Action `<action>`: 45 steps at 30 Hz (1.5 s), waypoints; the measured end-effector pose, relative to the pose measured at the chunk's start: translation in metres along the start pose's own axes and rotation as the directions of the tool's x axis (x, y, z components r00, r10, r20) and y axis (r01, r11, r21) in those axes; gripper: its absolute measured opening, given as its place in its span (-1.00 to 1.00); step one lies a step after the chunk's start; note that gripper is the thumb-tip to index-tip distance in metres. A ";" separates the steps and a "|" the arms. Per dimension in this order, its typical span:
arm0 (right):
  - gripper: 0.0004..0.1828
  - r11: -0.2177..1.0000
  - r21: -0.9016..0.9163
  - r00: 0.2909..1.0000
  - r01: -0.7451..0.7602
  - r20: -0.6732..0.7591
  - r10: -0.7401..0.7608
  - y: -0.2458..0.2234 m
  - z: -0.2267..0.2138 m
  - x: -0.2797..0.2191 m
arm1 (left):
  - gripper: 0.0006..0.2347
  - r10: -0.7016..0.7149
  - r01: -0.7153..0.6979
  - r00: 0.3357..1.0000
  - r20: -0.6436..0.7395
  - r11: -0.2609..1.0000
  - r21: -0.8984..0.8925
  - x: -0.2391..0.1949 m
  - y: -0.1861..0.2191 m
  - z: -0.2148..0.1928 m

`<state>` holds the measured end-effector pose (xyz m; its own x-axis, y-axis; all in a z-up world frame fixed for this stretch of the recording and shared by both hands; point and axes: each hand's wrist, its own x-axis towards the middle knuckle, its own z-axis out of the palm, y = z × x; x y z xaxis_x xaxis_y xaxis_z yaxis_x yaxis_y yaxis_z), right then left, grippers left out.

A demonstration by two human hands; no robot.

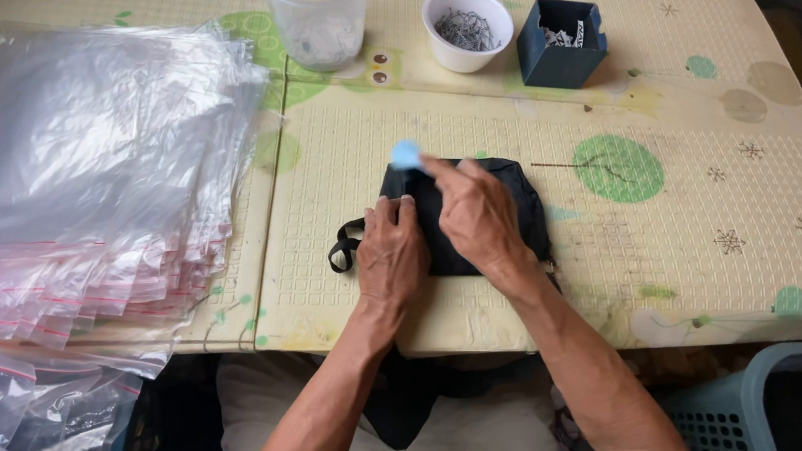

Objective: The person attaches a chain and a decorative tag to a small black bag, then places the bag into a clear plastic bag and seals it. The person repeats the process with a second bag, brushing it before packaging.

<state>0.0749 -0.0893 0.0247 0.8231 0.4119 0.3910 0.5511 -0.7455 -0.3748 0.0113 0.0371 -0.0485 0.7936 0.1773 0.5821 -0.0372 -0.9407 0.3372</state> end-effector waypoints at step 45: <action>-0.55 0.972 0.201 0.992 -0.120 0.051 0.112 -0.043 -0.014 -0.064 | -0.80 -0.122 0.368 0.888 0.444 0.769 -0.523 0.047 -0.030 -0.095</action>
<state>-0.0034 -0.0911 0.0269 0.8854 0.3525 0.3031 0.4649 -0.6689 -0.5800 -0.0079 0.1008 0.0390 0.9786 0.1441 0.1470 -0.0547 -0.5064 0.8606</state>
